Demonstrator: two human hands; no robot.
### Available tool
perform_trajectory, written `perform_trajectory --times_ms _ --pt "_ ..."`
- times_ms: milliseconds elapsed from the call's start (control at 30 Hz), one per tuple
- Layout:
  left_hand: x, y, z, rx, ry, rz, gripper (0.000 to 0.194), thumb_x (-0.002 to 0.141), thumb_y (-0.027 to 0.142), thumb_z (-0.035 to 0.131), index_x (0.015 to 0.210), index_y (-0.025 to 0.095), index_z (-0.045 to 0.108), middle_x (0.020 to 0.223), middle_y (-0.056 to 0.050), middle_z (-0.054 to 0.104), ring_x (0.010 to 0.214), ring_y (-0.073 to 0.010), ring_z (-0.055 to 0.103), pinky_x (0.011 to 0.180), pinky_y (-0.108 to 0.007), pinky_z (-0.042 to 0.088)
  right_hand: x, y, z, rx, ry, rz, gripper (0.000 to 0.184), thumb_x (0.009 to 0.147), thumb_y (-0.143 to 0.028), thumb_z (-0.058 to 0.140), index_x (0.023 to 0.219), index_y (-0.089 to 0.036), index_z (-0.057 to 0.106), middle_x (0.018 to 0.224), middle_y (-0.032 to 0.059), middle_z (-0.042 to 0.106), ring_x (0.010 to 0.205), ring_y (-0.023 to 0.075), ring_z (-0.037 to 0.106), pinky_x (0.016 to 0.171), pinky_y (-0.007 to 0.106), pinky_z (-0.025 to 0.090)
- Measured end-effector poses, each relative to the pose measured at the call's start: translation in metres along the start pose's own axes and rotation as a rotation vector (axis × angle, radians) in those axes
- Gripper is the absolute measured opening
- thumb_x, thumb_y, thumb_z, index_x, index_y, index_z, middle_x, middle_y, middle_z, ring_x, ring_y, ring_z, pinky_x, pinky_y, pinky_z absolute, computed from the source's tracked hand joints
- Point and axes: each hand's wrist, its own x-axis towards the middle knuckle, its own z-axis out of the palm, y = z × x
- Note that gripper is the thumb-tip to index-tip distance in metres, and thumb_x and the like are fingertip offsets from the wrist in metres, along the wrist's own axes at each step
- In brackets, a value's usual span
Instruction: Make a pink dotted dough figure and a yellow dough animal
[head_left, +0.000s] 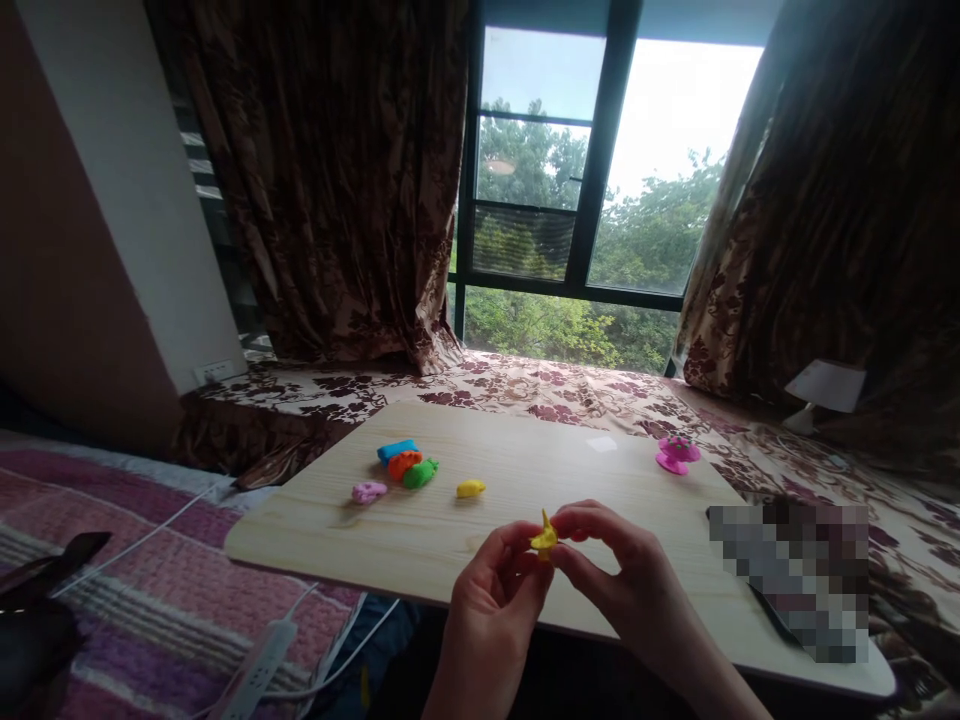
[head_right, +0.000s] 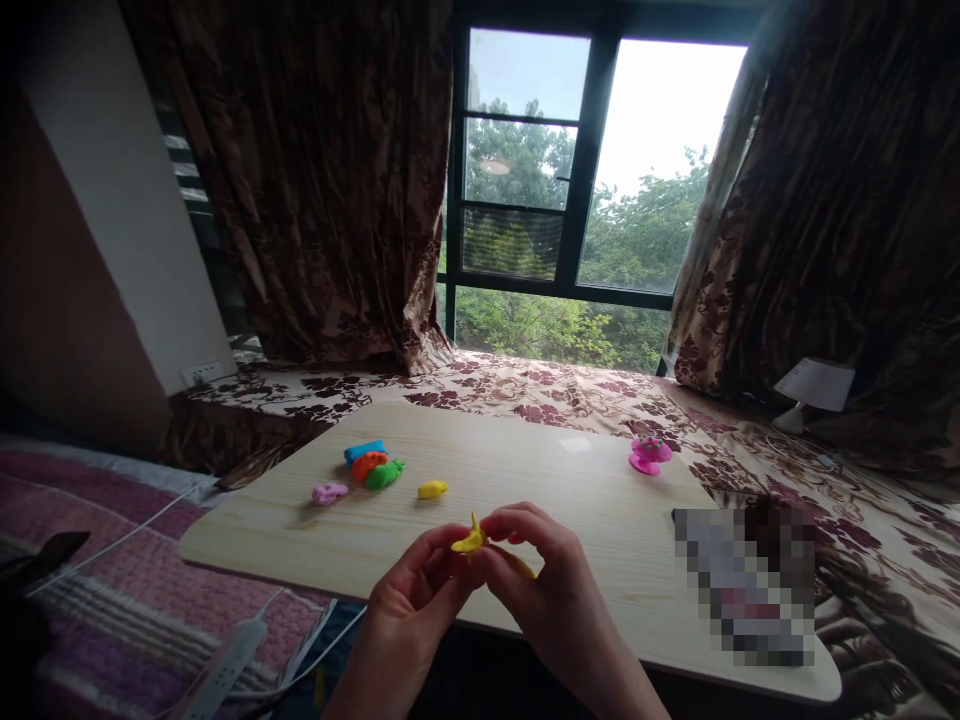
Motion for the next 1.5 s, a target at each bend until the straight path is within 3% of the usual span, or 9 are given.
perform_trajectory --times_ms 133,333,600,867,1000,1067,1233,1367,1500 --pt "0.0 0.001 -0.004 -0.019 0.033 0.016 0.03 0.068 0.02 0.072 0.095 0.021 0.059 0.085 -0.001 0.07 0.085 -0.0143 0.065 0.075 -0.021 0.049 0.002 -0.001 0.0 -0.004 0.0 0.034 0.014 0.079 -0.029 0.063 0.089 -0.02 0.067 0.087 0.0036 0.068 0.082 0.0187 0.062 0.074 0.028 0.051" --pt "-0.004 0.002 -0.004 -0.102 0.161 0.034 0.021 0.06 0.021 0.077 0.073 0.016 0.062 0.081 -0.003 0.073 0.082 -0.0163 0.067 0.077 -0.021 0.051 0.005 -0.001 0.003 0.067 -0.033 0.102 0.017 0.079 -0.03 0.064 0.091 -0.019 0.066 0.086 0.0041 0.069 0.082 0.0191 0.064 0.072 0.027 0.053" --pt "-0.01 0.011 -0.002 -0.018 0.195 0.044 0.017 0.062 0.022 0.076 0.073 0.016 0.066 0.078 -0.002 0.074 0.077 -0.0152 0.068 0.071 -0.018 0.052 0.008 -0.008 0.004 0.05 -0.062 0.063 0.013 0.08 -0.027 0.063 0.091 -0.019 0.065 0.086 0.0026 0.068 0.08 0.0167 0.062 0.073 0.026 0.052" --pt "-0.009 0.004 -0.004 -0.093 0.161 0.094 0.04 0.064 0.018 0.076 0.084 0.023 0.042 0.075 0.003 0.07 0.075 -0.0124 0.066 0.068 -0.02 0.05 0.004 -0.013 0.008 0.045 -0.092 -0.021 0.004 0.081 -0.018 0.06 0.085 -0.018 0.061 0.082 0.0015 0.065 0.075 0.0139 0.06 0.07 0.024 0.05" --pt "-0.01 0.001 -0.005 -0.076 0.163 0.103 0.046 0.066 0.017 0.074 0.094 0.025 0.038 0.08 0.002 0.07 0.075 -0.0114 0.066 0.069 -0.02 0.049 0.007 -0.013 0.007 0.028 -0.12 -0.031 0.005 0.082 -0.018 0.059 0.084 -0.018 0.063 0.082 0.002 0.065 0.075 0.0141 0.061 0.07 0.025 0.05" --pt "-0.009 0.001 -0.005 -0.09 0.161 0.096 0.047 0.067 0.017 0.074 0.097 0.026 0.038 0.081 0.002 0.07 0.076 -0.0116 0.066 0.07 -0.02 0.05 0.007 -0.011 0.004 0.022 -0.146 0.003 0.008 0.083 -0.021 0.058 0.086 -0.018 0.065 0.085 0.0028 0.065 0.077 0.015 0.061 0.071 0.026 0.05" --pt "-0.002 0.001 -0.003 -0.139 0.182 0.105 0.048 0.064 0.017 0.075 0.1 0.023 0.043 0.079 0.002 0.068 0.075 -0.0111 0.065 0.071 -0.021 0.051 -0.004 0.0 0.0 0.059 -0.093 0.133 0.035 0.084 -0.027 0.058 0.118 -0.026 0.053 0.109 0.0042 0.062 0.095 0.0182 0.06 0.082 0.031 0.05" --pt "0.0 -0.003 -0.004 -0.143 0.213 0.1 0.045 0.061 0.017 0.076 0.099 0.021 0.052 0.077 0.003 0.067 0.076 -0.0097 0.064 0.071 -0.018 0.05 -0.011 0.001 0.007 0.063 -0.111 0.041 0.024 0.082 -0.018 0.059 0.105 -0.023 0.06 0.096 0.0025 0.062 0.088 0.0167 0.059 0.079 0.03 0.049" --pt "-0.003 -0.003 -0.007 -0.083 0.142 0.044 0.044 0.062 0.024 0.076 0.103 0.018 0.06 0.085 -0.002 0.068 0.083 -0.0139 0.064 0.074 -0.02 0.05 -0.01 -0.006 0.008 0.092 -0.14 0.027 0.018 0.086 -0.018 0.053 0.101 -0.021 0.061 0.092 0.0026 0.059 0.082 0.0152 0.057 0.071 0.028 0.049"
